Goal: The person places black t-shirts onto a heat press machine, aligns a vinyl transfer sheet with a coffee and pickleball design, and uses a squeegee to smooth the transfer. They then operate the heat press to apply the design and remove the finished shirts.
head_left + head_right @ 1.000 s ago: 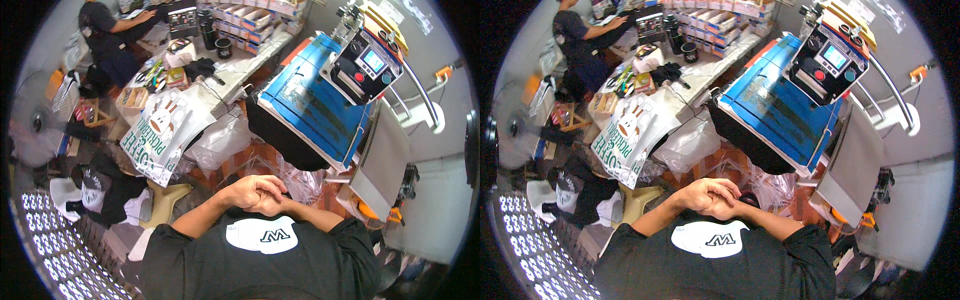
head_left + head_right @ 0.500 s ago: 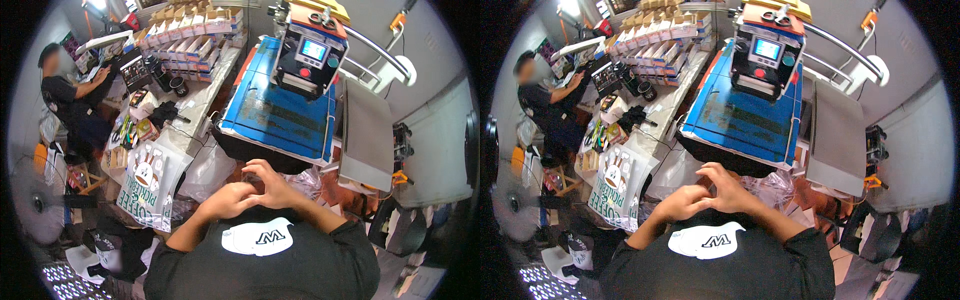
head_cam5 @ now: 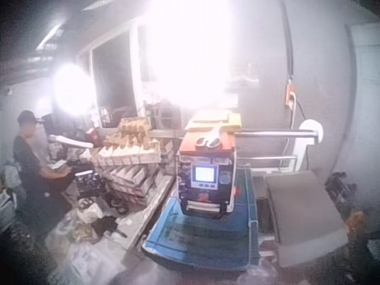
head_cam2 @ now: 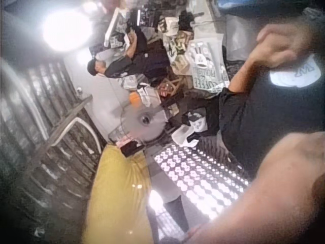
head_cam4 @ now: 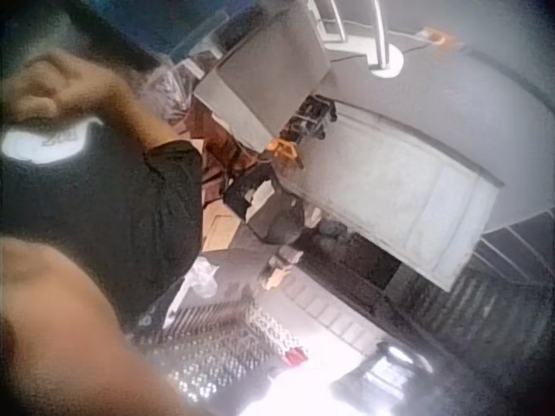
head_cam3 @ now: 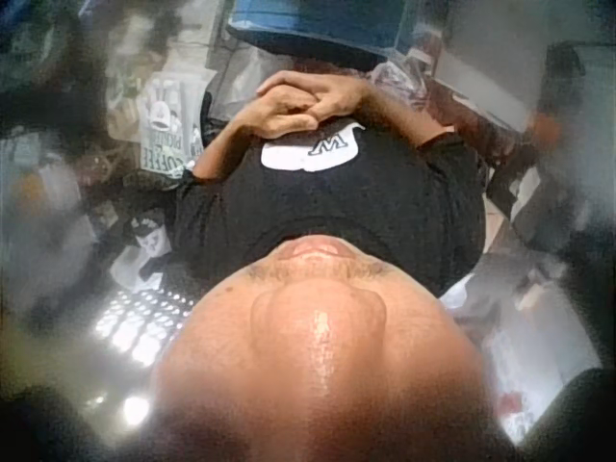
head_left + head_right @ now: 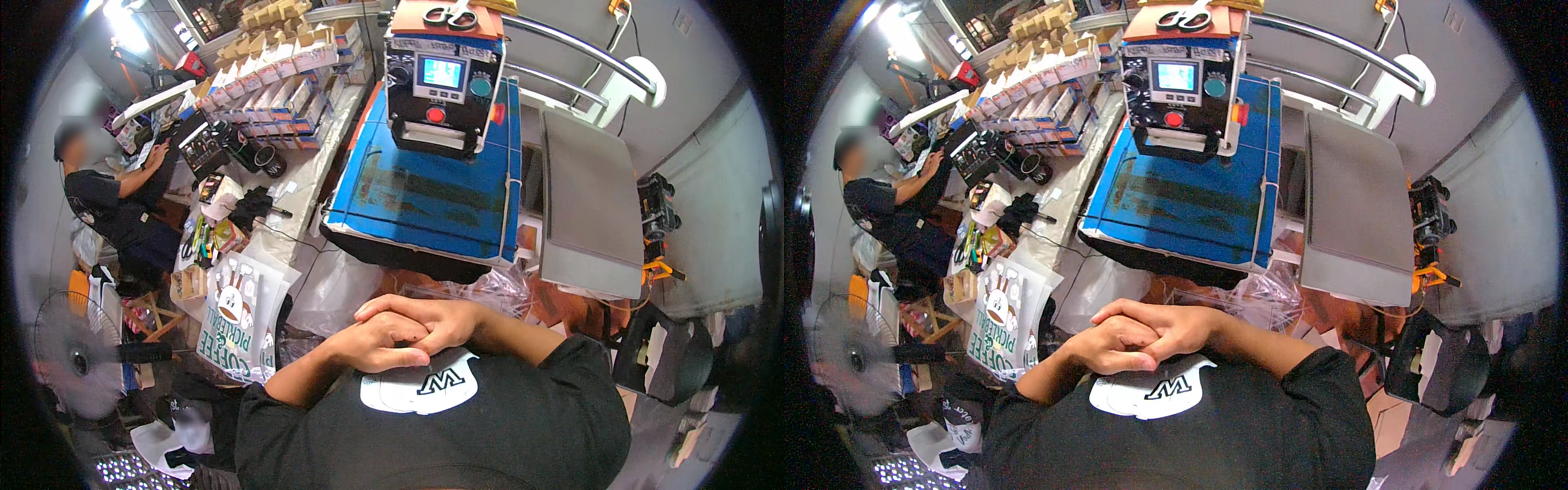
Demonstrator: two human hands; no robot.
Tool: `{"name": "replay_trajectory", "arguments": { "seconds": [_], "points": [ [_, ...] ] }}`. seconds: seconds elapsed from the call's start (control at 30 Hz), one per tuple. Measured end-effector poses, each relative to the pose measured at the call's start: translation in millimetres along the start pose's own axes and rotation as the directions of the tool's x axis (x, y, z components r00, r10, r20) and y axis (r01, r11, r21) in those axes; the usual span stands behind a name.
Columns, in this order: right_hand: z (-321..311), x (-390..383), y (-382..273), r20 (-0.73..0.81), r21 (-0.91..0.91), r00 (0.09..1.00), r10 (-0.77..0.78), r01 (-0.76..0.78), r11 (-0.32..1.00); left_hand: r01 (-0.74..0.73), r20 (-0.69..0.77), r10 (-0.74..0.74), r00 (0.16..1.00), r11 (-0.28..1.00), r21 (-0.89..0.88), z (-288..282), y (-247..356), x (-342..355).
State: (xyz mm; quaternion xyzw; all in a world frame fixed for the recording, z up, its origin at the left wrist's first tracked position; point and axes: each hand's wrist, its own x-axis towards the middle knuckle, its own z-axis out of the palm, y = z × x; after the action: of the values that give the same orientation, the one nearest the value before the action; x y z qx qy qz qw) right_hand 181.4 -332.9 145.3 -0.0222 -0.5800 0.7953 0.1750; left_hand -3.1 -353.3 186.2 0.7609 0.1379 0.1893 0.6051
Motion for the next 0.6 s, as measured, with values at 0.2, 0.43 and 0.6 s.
{"name": "replay_trajectory", "arguments": {
  "seconds": [0.2,0.43,0.6],
  "points": [
    [-0.8,-22.5,-0.2,-0.025,0.103,1.000,0.000,0.002,0.995,-0.039,0.027,0.039,0.999,0.999,0.000,10.7,-9.3,18.9],
    [-30.4,-28.0,-27.3,-0.034,-0.149,0.988,0.151,-0.154,0.977,0.087,-0.097,-0.110,0.989,0.972,-0.219,16.6,-27.8,24.5],
    [-84.5,-18.1,-92.3,-0.404,-0.903,0.767,-0.498,-0.248,0.351,0.360,-0.473,-0.402,0.784,0.915,-0.181,7.5,-14.3,25.5]
  ]
}}
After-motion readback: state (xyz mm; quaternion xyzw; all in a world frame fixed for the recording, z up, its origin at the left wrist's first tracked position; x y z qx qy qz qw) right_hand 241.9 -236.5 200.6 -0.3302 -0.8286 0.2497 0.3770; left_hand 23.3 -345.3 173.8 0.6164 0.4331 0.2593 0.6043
